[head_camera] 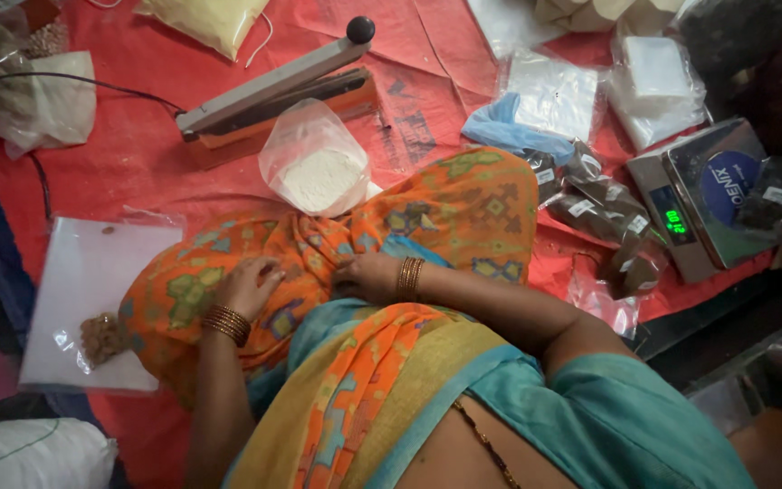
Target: The person sits on a red tarp and uses a handheld heat sealer to seal plastic bags containing white powder. She repeatedly places bags under the sealer, presses the handle to seal them, and sets the finished packages aside.
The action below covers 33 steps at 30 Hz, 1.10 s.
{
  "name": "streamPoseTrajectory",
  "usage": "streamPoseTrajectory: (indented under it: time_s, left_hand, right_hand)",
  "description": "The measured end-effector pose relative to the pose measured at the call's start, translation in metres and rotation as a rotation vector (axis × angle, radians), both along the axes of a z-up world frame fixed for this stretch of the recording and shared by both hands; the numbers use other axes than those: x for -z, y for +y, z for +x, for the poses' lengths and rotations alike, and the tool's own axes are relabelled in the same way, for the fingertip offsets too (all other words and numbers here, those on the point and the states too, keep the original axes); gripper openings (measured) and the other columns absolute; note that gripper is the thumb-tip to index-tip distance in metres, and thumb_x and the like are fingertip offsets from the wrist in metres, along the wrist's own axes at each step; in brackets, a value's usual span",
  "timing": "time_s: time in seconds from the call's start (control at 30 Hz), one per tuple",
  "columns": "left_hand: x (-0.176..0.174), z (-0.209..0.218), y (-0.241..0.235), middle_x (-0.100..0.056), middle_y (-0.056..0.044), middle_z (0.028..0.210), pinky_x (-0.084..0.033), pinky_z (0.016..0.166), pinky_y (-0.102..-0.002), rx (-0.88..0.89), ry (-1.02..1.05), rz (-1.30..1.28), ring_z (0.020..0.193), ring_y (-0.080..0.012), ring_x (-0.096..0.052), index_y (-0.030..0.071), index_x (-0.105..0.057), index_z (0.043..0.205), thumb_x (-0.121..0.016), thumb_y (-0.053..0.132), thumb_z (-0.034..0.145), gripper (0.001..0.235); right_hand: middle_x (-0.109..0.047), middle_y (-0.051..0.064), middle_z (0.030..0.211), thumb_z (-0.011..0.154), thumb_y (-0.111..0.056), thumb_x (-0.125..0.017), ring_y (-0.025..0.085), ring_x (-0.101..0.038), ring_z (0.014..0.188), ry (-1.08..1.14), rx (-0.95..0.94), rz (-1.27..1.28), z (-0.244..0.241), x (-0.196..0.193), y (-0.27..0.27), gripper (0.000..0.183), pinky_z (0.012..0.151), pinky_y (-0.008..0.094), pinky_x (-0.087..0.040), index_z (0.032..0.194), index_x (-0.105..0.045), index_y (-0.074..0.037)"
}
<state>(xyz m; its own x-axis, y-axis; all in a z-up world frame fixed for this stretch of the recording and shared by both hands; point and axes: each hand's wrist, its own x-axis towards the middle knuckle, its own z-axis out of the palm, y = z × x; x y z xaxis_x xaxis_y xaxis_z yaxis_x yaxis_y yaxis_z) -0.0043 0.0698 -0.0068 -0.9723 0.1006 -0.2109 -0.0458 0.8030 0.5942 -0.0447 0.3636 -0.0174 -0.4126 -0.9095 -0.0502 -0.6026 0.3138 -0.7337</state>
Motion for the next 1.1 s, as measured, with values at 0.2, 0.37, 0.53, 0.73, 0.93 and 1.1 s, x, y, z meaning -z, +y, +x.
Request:
streamPoseTrajectory:
  time_s: [0.2,0.37,0.53,0.73,0.93,1.1]
  left_hand:
    - [0.008,0.004,0.001,-0.072,-0.014,0.114,-0.054,0.090,-0.044,0.019,0.007,-0.033,0.106,-0.0321,-0.068,0.010,-0.071,0.116,-0.070,0.036,0.091,0.036]
    - [0.008,0.003,0.002,-0.072,-0.014,0.115,-0.053,0.092,-0.044,0.012,0.004,-0.021,0.106,-0.0317,-0.068,0.008,-0.071,0.115,-0.071,0.034,0.090,0.036]
    - [0.013,0.000,0.002,-0.071,-0.014,0.115,-0.053,0.092,-0.044,0.000,-0.026,-0.036,0.107,-0.0326,-0.067,0.007,-0.071,0.113,-0.071,0.034,0.090,0.035]
    - [0.031,-0.031,-0.008,-0.069,-0.019,0.121,-0.053,0.095,-0.044,0.003,0.091,-0.016,0.114,-0.0360,-0.066,0.008,-0.069,0.123,-0.073,0.031,0.096,0.037]
    - [0.063,-0.105,-0.014,-0.051,-0.022,0.145,-0.047,0.104,-0.043,-0.050,0.314,0.388,0.134,-0.0339,-0.052,-0.003,-0.035,0.151,-0.085,0.010,0.082,0.086]
    - [0.102,-0.147,0.012,-0.049,-0.009,0.152,-0.056,0.099,-0.033,-0.054,0.127,0.748,0.131,-0.0196,-0.056,0.001,-0.037,0.154,-0.078,0.002,0.083,0.081]
  right_hand:
    - [-0.068,0.010,0.103,0.096,-0.026,-0.062,0.032,-0.065,0.103,0.057,0.045,-0.039,0.007,0.000,0.001,0.019,0.089,0.044,-0.051,0.106,-0.071,-0.013]
    - [-0.067,0.010,0.105,0.098,-0.025,-0.062,0.032,-0.065,0.103,0.035,0.054,-0.061,0.008,-0.005,0.002,0.017,0.090,0.044,-0.052,0.106,-0.071,-0.014]
    - [-0.070,0.009,0.097,0.095,-0.021,-0.064,0.034,-0.067,0.095,0.073,-0.021,-0.195,-0.008,-0.014,0.010,0.015,0.083,0.044,-0.053,0.099,-0.071,-0.009]
    - [-0.077,0.008,0.095,0.091,-0.024,-0.067,0.027,-0.076,0.086,-0.207,0.504,0.088,-0.082,-0.020,0.081,0.023,0.080,0.039,-0.059,0.106,-0.076,-0.010]
    - [-0.047,0.022,0.153,0.084,-0.019,-0.078,0.038,-0.048,0.138,0.067,0.665,-0.054,-0.122,-0.003,0.092,0.083,0.112,0.045,-0.042,0.156,-0.037,-0.011]
    - [-0.039,0.023,0.162,0.078,-0.007,-0.070,0.035,-0.035,0.155,0.037,0.579,-0.307,-0.136,0.033,0.050,0.095,0.128,0.040,-0.028,0.162,-0.027,-0.006]
